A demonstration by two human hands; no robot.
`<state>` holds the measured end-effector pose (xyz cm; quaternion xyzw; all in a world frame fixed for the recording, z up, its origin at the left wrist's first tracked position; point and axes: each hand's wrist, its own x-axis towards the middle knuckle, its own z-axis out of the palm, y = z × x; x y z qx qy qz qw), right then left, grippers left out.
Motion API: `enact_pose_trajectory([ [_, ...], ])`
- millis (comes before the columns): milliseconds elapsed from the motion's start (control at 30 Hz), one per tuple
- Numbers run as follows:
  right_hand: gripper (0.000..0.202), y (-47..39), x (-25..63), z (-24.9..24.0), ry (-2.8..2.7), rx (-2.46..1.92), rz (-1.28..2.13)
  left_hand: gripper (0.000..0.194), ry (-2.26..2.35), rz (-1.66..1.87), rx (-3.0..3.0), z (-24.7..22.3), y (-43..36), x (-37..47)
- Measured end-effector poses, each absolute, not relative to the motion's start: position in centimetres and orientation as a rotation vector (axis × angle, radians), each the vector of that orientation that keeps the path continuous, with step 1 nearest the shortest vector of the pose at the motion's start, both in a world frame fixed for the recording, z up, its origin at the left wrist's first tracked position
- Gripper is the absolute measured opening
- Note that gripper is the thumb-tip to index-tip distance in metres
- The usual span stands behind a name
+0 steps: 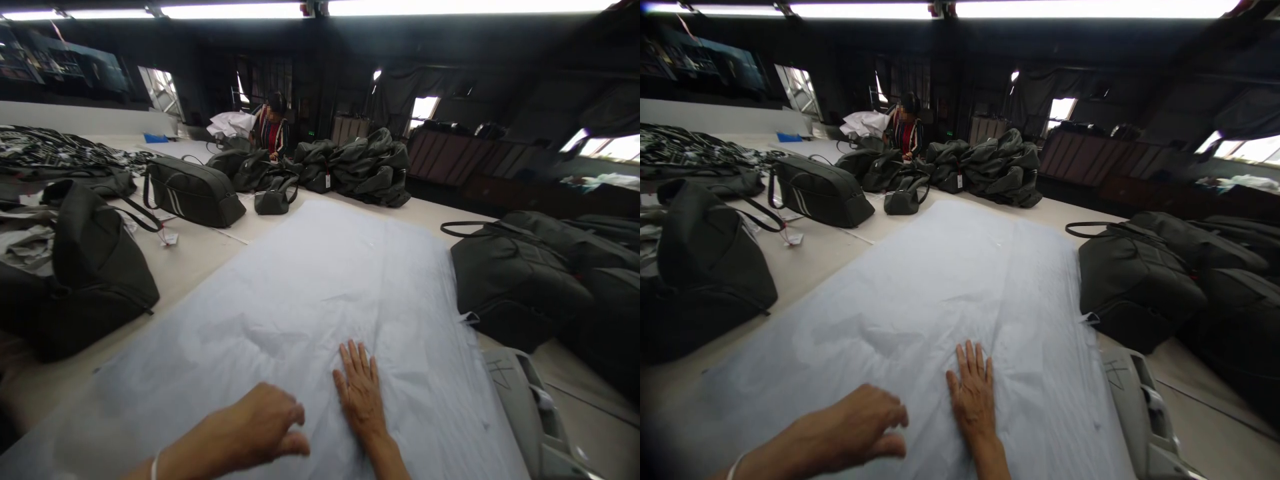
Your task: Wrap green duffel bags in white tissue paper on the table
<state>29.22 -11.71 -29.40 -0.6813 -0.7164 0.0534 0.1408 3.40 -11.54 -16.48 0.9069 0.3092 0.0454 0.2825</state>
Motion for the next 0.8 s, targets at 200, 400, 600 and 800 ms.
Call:
enact_pose_trajectory([
  [200, 0.056, -11.9, 29.4, -29.9, -2.108, -1.940, 0.054, 0.046, 1.056, 0.405, 2.587, -19.5, -1.9, 14.1],
  [400, 0.058, -11.9, 29.8, -30.9, -1.992, -1.812, -0.015, 0.050, 1.259, 0.347, 2.525, -25.4, 0.6, 18.4],
  [600, 0.057, -11.9, 29.8, -31.3, -1.817, -1.706, -0.076, 0.042, 1.275, 0.307, 2.568, -24.4, 0.1, 18.3],
  [800, 0.053, -12.0, 29.5, -32.2, -1.758, -1.700, -0.079, 0.058, 1.184, 0.393, 2.614, -22.0, 8.9, 22.1],
])
